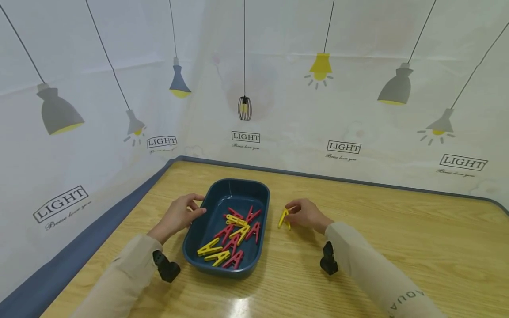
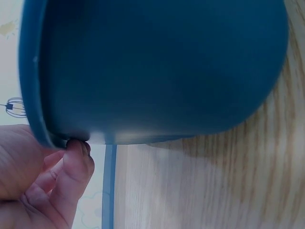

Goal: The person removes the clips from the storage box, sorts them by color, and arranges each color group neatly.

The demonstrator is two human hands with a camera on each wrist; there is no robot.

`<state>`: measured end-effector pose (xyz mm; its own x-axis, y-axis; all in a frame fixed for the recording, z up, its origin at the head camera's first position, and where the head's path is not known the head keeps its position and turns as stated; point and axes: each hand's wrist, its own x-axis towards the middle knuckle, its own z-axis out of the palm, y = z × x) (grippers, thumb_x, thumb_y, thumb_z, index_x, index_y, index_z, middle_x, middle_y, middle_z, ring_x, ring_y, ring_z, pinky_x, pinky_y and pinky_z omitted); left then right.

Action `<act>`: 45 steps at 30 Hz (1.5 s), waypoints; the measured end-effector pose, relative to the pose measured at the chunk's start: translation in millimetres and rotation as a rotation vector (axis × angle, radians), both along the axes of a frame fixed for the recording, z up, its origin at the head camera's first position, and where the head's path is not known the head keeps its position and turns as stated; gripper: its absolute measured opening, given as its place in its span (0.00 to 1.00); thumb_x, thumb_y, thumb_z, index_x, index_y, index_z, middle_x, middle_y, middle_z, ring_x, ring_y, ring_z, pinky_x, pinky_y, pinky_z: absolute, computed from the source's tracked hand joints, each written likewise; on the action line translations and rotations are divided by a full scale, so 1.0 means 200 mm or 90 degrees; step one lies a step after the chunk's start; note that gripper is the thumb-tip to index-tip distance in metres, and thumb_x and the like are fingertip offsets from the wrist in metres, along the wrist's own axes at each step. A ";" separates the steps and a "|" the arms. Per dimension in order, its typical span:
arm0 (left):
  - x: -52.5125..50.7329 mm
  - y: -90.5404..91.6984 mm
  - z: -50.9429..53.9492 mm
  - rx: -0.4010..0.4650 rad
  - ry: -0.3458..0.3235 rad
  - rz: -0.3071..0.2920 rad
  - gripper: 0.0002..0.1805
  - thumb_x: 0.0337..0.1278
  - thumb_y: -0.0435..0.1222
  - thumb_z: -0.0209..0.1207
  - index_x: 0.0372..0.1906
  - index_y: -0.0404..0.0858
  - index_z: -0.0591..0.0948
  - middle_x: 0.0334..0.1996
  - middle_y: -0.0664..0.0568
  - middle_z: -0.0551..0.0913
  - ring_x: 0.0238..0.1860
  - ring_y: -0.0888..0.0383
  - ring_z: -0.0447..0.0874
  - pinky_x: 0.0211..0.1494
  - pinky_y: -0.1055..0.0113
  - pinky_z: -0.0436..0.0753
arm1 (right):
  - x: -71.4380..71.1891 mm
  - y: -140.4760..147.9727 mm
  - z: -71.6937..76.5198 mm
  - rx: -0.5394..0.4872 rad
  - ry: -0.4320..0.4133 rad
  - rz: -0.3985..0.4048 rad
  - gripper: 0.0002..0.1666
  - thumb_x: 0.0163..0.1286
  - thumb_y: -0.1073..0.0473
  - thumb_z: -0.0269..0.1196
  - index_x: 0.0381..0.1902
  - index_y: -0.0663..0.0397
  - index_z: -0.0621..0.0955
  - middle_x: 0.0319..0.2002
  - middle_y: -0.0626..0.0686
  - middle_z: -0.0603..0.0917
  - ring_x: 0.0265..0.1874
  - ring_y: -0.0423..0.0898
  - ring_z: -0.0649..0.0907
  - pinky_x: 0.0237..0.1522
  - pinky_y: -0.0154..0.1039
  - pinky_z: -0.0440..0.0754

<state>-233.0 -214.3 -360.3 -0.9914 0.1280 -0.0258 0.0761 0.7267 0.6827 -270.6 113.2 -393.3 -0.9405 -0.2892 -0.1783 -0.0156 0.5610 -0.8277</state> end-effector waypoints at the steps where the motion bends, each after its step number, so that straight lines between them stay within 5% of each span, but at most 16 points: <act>1: 0.00 0.00 0.00 0.000 0.001 0.000 0.22 0.57 0.35 0.55 0.56 0.31 0.69 0.29 0.46 0.76 0.22 0.57 0.72 0.22 0.66 0.75 | 0.00 0.00 0.00 0.001 -0.001 0.002 0.22 0.57 0.67 0.61 0.49 0.70 0.73 0.37 0.59 0.76 0.31 0.46 0.78 0.33 0.37 0.79; 17: -0.01 -0.01 -0.01 0.005 -0.004 0.004 0.22 0.57 0.35 0.55 0.56 0.32 0.69 0.30 0.45 0.76 0.23 0.57 0.73 0.23 0.66 0.76 | 0.00 0.00 0.18 -0.059 0.054 0.124 0.21 0.61 0.67 0.58 0.51 0.72 0.71 0.38 0.61 0.76 0.39 0.58 0.78 0.40 0.44 0.77; 25: -0.01 -0.01 -0.02 0.008 -0.004 0.006 0.22 0.56 0.34 0.55 0.56 0.32 0.69 0.29 0.45 0.76 0.21 0.57 0.73 0.22 0.66 0.76 | 0.03 -0.11 0.28 -0.054 0.095 0.159 0.18 0.60 0.67 0.58 0.48 0.71 0.74 0.36 0.59 0.78 0.34 0.51 0.81 0.38 0.45 0.78; 45: -0.01 -0.01 -0.02 0.013 0.004 0.000 0.22 0.56 0.34 0.55 0.56 0.32 0.69 0.29 0.46 0.76 0.21 0.57 0.73 0.22 0.66 0.76 | 0.07 -0.48 0.28 0.040 0.161 0.320 0.15 0.58 0.64 0.61 0.43 0.63 0.78 0.34 0.52 0.81 0.33 0.42 0.80 0.35 0.32 0.77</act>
<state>-235.1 -215.3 -363.5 -0.9916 0.1284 -0.0170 0.0804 0.7131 0.6965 -256.7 18.0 -338.2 -0.7053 -0.7089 0.0036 -0.4876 0.4814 -0.7284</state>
